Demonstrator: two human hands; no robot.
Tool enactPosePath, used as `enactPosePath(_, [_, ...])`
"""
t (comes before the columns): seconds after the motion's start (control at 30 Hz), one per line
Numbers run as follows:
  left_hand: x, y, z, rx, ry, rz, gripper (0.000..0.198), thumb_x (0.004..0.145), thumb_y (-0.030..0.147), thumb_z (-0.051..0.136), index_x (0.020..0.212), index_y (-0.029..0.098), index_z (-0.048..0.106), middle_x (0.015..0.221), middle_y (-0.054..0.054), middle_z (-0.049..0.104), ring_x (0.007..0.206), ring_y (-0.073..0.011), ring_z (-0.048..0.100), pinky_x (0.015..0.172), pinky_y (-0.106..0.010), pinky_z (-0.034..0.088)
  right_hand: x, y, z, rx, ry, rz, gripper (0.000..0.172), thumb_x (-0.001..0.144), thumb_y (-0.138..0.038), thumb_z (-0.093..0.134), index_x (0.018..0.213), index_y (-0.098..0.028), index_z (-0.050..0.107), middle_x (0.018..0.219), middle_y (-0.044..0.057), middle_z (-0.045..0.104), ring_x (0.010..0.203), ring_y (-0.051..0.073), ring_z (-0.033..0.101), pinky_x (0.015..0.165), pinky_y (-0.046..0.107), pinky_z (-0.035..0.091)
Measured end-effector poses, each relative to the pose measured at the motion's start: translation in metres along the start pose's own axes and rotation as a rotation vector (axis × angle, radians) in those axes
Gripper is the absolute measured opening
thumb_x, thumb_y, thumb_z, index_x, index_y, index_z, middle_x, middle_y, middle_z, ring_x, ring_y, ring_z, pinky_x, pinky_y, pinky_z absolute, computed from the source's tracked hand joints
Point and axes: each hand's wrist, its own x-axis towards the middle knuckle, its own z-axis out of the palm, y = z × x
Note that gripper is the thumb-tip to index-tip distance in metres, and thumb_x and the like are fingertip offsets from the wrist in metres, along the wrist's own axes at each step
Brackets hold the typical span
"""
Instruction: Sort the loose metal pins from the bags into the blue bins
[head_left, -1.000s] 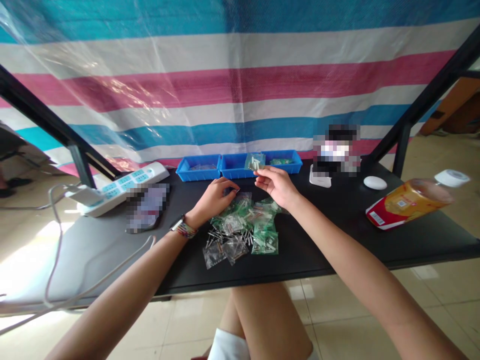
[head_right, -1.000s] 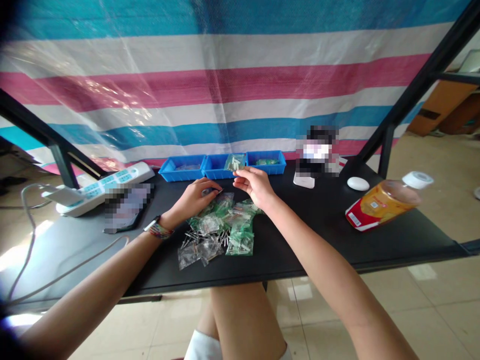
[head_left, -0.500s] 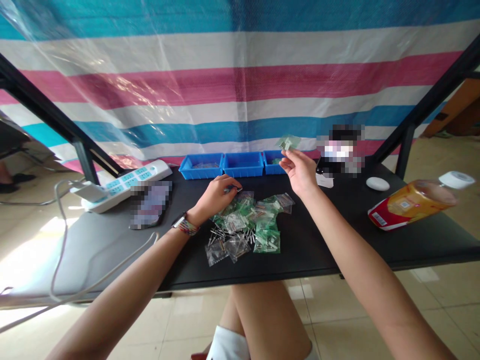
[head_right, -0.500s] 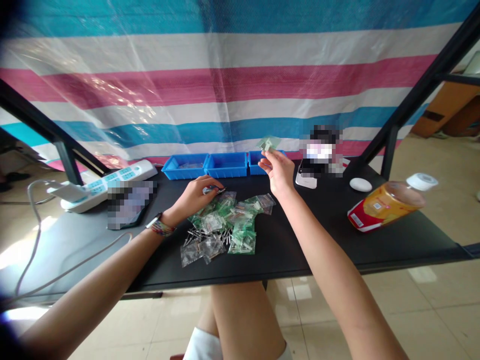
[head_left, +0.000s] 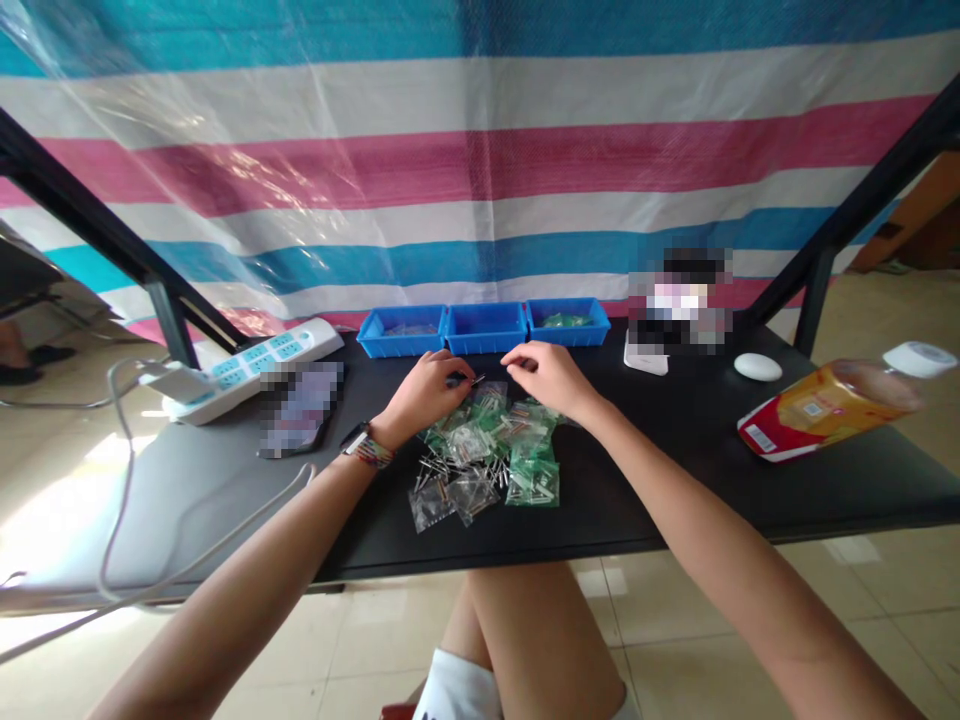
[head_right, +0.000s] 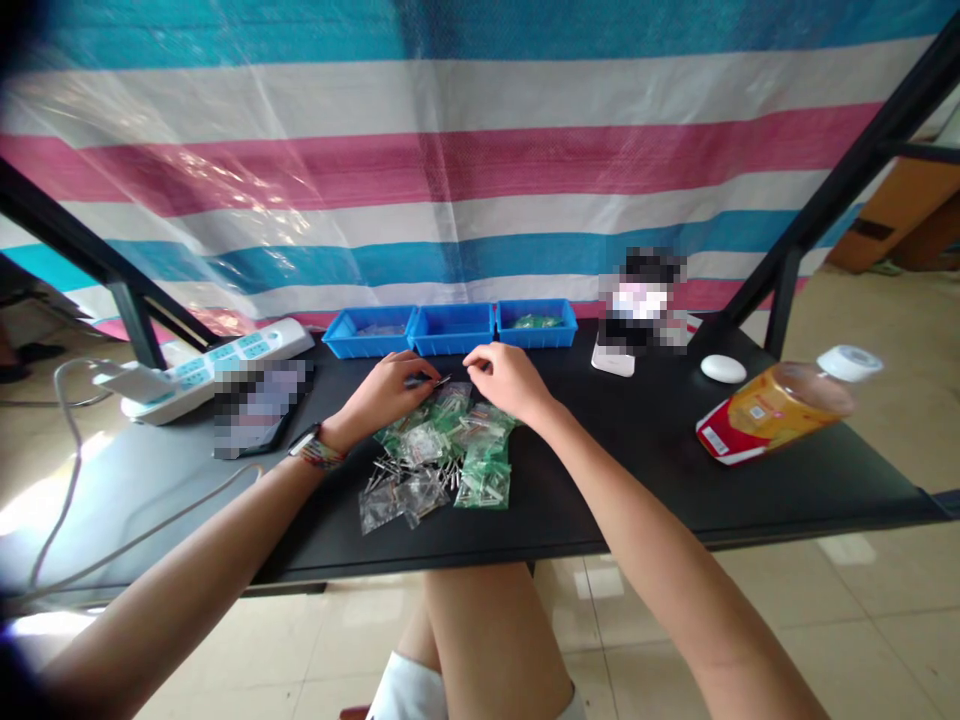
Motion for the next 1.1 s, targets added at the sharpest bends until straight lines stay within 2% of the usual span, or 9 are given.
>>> enactPosePath(0.07, [0.0, 0.0, 0.0, -0.015, 0.002, -0.003, 0.021, 0.089, 0.025, 0.063, 0.098, 0.022, 0.081, 0.103, -0.008, 0.078, 0.102, -0.0292, 0.072, 0.103, -0.047, 0.052, -0.003, 0.003, 0.011, -0.2, -0.075, -0.076, 0.01, 0.091, -0.014, 0.074, 0.09, -0.018, 0.082, 0.093, 0.008, 0.078, 0.091, 0.022, 0.071, 0.089, 0.035, 0.054])
enactPosePath(0.17, [0.001, 0.0, 0.0, -0.023, 0.0, -0.005, 0.02, 0.089, 0.026, 0.063, 0.096, 0.021, 0.081, 0.102, -0.008, 0.078, 0.102, -0.0286, 0.072, 0.103, -0.046, 0.052, -0.005, 0.005, 0.019, -0.356, -0.103, -0.055, 0.006, 0.091, -0.023, 0.081, 0.093, -0.018, 0.083, 0.093, 0.01, 0.075, 0.096, 0.025, 0.068, 0.09, 0.036, 0.051])
enactPosePath(0.33, [0.002, 0.0, 0.002, -0.031, -0.003, 0.006, 0.02, 0.088, 0.025, 0.062, 0.095, 0.021, 0.081, 0.102, -0.008, 0.078, 0.101, -0.0279, 0.071, 0.104, -0.047, 0.053, -0.002, 0.006, 0.017, -0.33, -0.129, -0.038, 0.013, 0.084, -0.008, 0.074, 0.076, -0.018, 0.076, 0.088, 0.008, 0.074, 0.09, 0.022, 0.067, 0.088, 0.033, 0.049])
enactPosePath(0.4, [0.001, 0.0, 0.002, -0.045, 0.012, 0.003, 0.019, 0.089, 0.026, 0.063, 0.097, 0.021, 0.08, 0.103, -0.009, 0.078, 0.102, -0.0289, 0.071, 0.105, -0.049, 0.053, 0.001, 0.007, 0.013, -0.219, -0.146, 0.015, 0.015, 0.081, -0.006, 0.072, 0.072, -0.018, 0.072, 0.083, 0.005, 0.074, 0.083, 0.02, 0.068, 0.081, 0.031, 0.049])
enactPosePath(0.5, [0.001, 0.001, 0.0, -0.075, 0.068, 0.022, 0.029, 0.09, 0.024, 0.065, 0.116, 0.022, 0.077, 0.113, -0.009, 0.076, 0.11, -0.0303, 0.07, 0.106, -0.05, 0.055, 0.005, 0.009, 0.007, 0.024, -0.12, 0.146, 0.013, 0.079, -0.01, 0.071, 0.072, -0.02, 0.067, 0.071, 0.001, 0.072, 0.071, 0.018, 0.068, 0.067, 0.027, 0.047])
enactPosePath(0.6, [-0.001, 0.007, -0.004, -0.087, 0.098, 0.135, 0.04, 0.095, 0.024, 0.066, 0.134, 0.026, 0.072, 0.123, -0.009, 0.073, 0.117, -0.0293, 0.068, 0.109, -0.049, 0.055, 0.008, 0.009, 0.002, 0.334, -0.077, 0.254, 0.012, 0.08, -0.014, 0.07, 0.073, -0.021, 0.064, 0.062, -0.001, 0.07, 0.06, 0.016, 0.067, 0.057, 0.023, 0.047])
enactPosePath(0.8, [-0.005, 0.023, -0.01, -0.159, 0.175, 0.3, 0.047, 0.103, 0.036, 0.07, 0.15, 0.03, 0.065, 0.134, -0.011, 0.068, 0.126, -0.0267, 0.066, 0.114, -0.046, 0.054, 0.005, -0.004, 0.0, 0.832, -0.094, 0.381, 0.019, 0.079, -0.024, 0.084, 0.077, -0.018, 0.066, 0.067, 0.0, 0.072, 0.059, 0.014, 0.07, 0.056, 0.022, 0.058])
enactPosePath(0.93, [-0.005, 0.026, -0.012, -0.192, 0.237, 0.308, 0.023, 0.106, 0.034, 0.066, 0.124, 0.028, 0.08, 0.135, -0.01, 0.072, 0.124, -0.026, 0.068, 0.11, -0.045, 0.056, 0.002, -0.013, 0.003, 0.906, -0.177, 0.449, 0.024, 0.08, -0.027, 0.089, 0.081, -0.017, 0.067, 0.069, 0.001, 0.072, 0.061, 0.014, 0.072, 0.057, 0.021, 0.06])
enactPosePath(1.1, [-0.003, 0.024, -0.012, -0.332, 0.273, 0.128, 0.021, 0.104, 0.038, 0.067, 0.101, 0.021, 0.08, 0.099, -0.007, 0.082, 0.094, -0.0231, 0.075, 0.092, -0.04, 0.06, 0.002, -0.02, 0.005, 0.847, -0.121, 0.371, 0.033, 0.09, -0.051, 0.081, 0.094, -0.018, 0.075, 0.093, 0.006, 0.076, 0.065, 0.014, 0.072, 0.054, 0.024, 0.063])
